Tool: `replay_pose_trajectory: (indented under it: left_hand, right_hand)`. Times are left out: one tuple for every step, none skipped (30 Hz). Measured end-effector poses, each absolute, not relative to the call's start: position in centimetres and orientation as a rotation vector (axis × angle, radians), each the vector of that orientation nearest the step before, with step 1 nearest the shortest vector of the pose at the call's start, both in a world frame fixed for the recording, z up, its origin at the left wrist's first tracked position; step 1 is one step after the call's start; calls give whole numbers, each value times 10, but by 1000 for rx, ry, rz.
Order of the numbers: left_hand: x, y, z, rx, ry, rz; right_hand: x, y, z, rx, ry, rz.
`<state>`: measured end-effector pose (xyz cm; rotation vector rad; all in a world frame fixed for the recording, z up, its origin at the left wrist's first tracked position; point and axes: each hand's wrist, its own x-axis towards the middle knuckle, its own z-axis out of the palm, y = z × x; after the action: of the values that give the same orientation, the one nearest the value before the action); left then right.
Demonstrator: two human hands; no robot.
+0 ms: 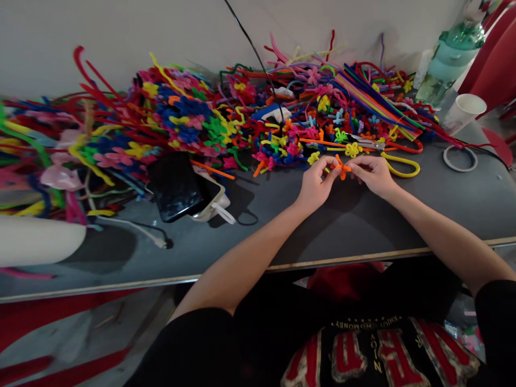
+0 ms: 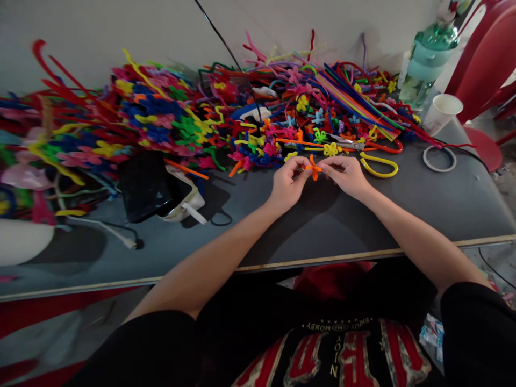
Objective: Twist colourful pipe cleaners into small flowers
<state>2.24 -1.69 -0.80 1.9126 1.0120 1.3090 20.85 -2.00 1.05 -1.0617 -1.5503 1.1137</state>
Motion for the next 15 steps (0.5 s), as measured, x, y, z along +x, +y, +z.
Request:
replay_pose_trajectory:
  left_hand:
    - [22, -17, -8, 1911, 1014, 1308]
    - [22, -17, -8, 1908, 1017, 1309]
    - [22, -17, -8, 1904, 1021, 1312]
    - [22, -18, -9, 1899, 1024, 1314]
    - [22, -18, -9, 1895, 1027, 1315]
    - [23, -18, -9, 1893, 1032, 1314]
    - [23, -18, -9, 1892, 1040, 1311]
    - [23, -18, -10, 1893, 1050, 1308]
    - [23, -18, -10, 1894, 1061, 1306]
    - [23, -18, -10, 1895, 1073, 1305]
    - [23, -18, -10, 1897, 1082, 1304]
    - [22, -18, -10, 1899, 1088, 1305]
    - [22, -19, -10, 1905, 1090, 1306]
    - [22, -19, -10, 1911, 1091, 1306]
    - [22, -19, -10, 1918, 1091, 1305]
  right_hand:
    - [208, -21, 11, -1055, -1560, 1133]
    - [207, -21, 12, -1046, -1560, 1147]
    - [207, -22, 13, -1036, -1555, 1157]
    - [207, -22, 14, -1025, -1547, 1166]
    - [206, -23, 15, -1014, -1539, 1175]
    - [206, -23, 17, -1005, -1533, 1188]
    - [206, -23, 18, -997, -1529, 1201]
    - [206, -24, 18, -994, -1527, 1215]
    - [205, -24, 19, -995, -1525, 1226]
    - [205, -24, 20, -1000, -1522, 1232]
    - [205, -24, 20, -1008, -1518, 1235]
    - [205, -24, 20, -1016, -1514, 1233]
    - [206, -24, 19, -1022, -1511, 1230]
    - [206, -24, 19, -1023, -1509, 1228]
    - [206, -24, 19, -1021, -1507, 1226]
